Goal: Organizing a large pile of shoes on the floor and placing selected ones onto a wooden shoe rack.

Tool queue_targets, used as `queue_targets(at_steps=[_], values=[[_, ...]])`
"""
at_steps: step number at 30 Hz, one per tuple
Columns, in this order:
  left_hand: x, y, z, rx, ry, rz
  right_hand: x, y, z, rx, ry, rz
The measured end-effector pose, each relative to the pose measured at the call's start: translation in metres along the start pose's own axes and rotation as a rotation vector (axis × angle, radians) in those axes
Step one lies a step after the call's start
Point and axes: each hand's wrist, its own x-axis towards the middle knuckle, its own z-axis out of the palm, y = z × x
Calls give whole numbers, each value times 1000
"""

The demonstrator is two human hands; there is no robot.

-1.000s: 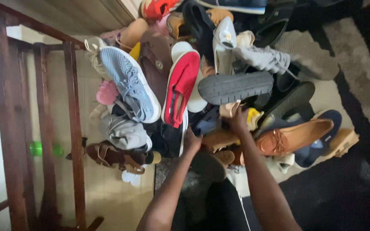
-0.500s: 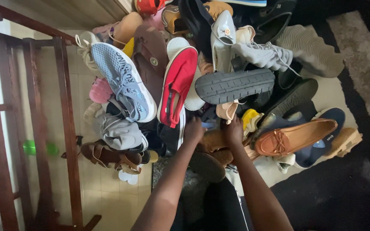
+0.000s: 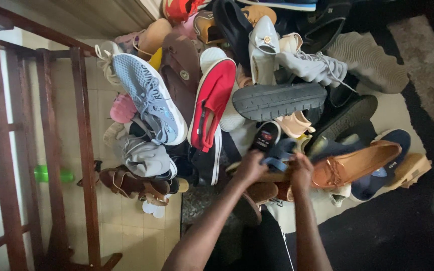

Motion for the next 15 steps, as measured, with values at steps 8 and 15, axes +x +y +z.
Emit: queue_targets(at_steps=[8, 15], values=[[-40, 162, 8, -343, -282, 196, -76, -149, -36, 161, 250, -248], [17, 195, -81, -453, 157, 704, -27, -182, -47, 208, 238, -331]])
